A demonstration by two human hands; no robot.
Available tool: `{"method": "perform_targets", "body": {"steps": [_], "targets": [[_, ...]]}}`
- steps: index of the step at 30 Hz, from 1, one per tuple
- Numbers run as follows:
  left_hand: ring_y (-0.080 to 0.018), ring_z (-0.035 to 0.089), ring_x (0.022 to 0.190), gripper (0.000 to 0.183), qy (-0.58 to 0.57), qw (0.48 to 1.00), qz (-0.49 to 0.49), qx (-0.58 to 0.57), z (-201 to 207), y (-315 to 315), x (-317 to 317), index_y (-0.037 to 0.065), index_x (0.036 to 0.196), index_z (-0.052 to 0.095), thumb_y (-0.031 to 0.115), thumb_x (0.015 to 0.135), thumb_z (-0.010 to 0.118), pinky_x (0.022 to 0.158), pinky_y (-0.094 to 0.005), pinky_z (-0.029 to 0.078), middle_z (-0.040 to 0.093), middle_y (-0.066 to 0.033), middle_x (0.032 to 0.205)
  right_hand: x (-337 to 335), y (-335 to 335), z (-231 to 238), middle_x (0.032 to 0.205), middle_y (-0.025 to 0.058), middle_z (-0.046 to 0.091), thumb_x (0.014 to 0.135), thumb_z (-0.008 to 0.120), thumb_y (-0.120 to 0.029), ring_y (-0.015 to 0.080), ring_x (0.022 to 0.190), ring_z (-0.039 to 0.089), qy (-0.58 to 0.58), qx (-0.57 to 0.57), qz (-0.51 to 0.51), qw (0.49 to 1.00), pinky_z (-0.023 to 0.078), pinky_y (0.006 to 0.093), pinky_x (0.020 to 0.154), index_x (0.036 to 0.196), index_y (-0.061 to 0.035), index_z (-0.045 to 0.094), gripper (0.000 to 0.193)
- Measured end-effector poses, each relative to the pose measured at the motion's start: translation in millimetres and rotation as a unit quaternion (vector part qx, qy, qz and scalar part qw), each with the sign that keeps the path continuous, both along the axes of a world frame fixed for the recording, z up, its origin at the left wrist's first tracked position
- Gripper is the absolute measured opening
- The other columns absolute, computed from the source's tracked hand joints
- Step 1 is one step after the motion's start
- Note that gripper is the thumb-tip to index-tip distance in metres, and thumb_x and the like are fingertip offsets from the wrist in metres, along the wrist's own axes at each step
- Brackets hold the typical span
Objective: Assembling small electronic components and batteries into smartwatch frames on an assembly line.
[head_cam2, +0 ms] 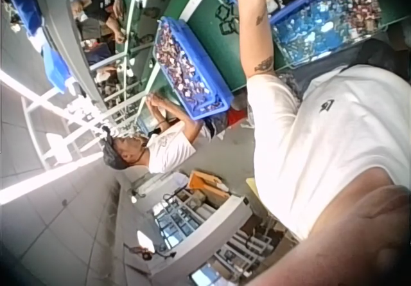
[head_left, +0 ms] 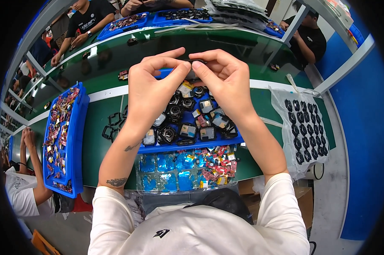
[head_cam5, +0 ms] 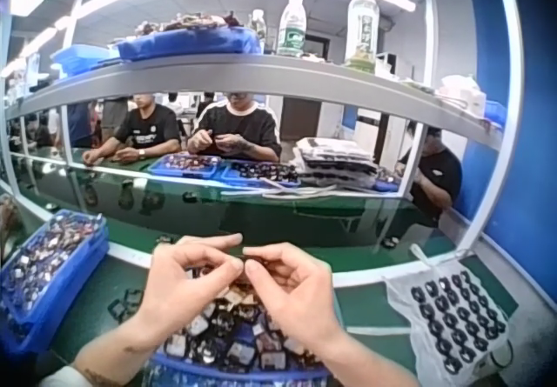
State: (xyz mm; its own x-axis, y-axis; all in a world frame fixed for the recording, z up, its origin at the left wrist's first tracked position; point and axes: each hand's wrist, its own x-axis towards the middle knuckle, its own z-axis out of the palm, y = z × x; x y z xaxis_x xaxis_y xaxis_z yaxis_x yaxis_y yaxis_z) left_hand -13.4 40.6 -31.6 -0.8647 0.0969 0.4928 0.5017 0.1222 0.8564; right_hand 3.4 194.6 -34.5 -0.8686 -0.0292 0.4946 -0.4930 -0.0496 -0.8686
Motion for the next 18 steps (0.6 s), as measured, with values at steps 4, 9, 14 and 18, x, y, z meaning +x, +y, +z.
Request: {"method": "perform_targets", "body": {"steps": [4, 9, 14, 18], "targets": [[-0.0161, 0.063, 0.09, 0.016, 0.04, 0.999, -0.013, -0.004, 2.4, 1.1, 3.6, 0.002, 0.088, 0.072, 0.013, 0.077, 0.07, 0.074, -0.0259, 0.048, 0.067, -0.0148, 0.102, -2.9, 6.8, 2.5, 0.082, 0.0092, 0.067, 0.086, 0.061, -0.005, 0.0098, 0.076, 0.064, 0.028, -0.013, -0.012, 0.999, 0.054, 0.0223, 0.065, 0.097, 0.0034, 0.062, 0.013], [-0.0093, 0.062, 0.079, 0.015, 0.032, 0.999, -0.023, -0.014, 8.8, -2.8, 7.0, 0.0, 0.088, 0.07, 0.011, 0.078, 0.07, 0.063, -0.0199, 0.048, 0.069, -0.0081, 0.087, -2.7, 13.7, 8.6, 0.081, 0.0071, 0.067, 0.083, 0.065, -0.004, 0.008, 0.073, 0.062, -0.014, -0.063, -0.017, 0.998, 0.052, 0.021, 0.063, 0.096, 0.0027, 0.063, 0.015], [-0.007, 0.061, 0.072, 0.015, -0.053, 0.993, -0.099, 0.02, 8.8, -1.8, 8.7, -0.002, 0.086, 0.068, 0.011, 0.081, 0.07, 0.063, -0.0187, 0.048, 0.067, -0.0053, 0.08, -4.2, 16.0, 5.7, 0.082, 0.0063, 0.066, 0.08, 0.067, -0.001, 0.0082, 0.073, 0.063, 0.002, -0.078, -0.007, 0.997, 0.051, 0.02, 0.063, 0.094, 0.0023, 0.062, 0.016], [-0.0076, 0.062, 0.073, 0.016, -0.091, 0.982, -0.151, 0.073, 6.5, -1.8, 5.7, -0.003, 0.088, 0.067, 0.011, 0.082, 0.07, 0.066, -0.0188, 0.049, 0.067, -0.0063, 0.079, -3.3, 8.3, 4.4, 0.082, 0.0079, 0.066, 0.077, 0.067, 0.001, 0.0086, 0.073, 0.063, 0.055, -0.033, -0.051, 0.997, 0.052, 0.0205, 0.064, 0.087, 0.0016, 0.06, 0.012]]}}
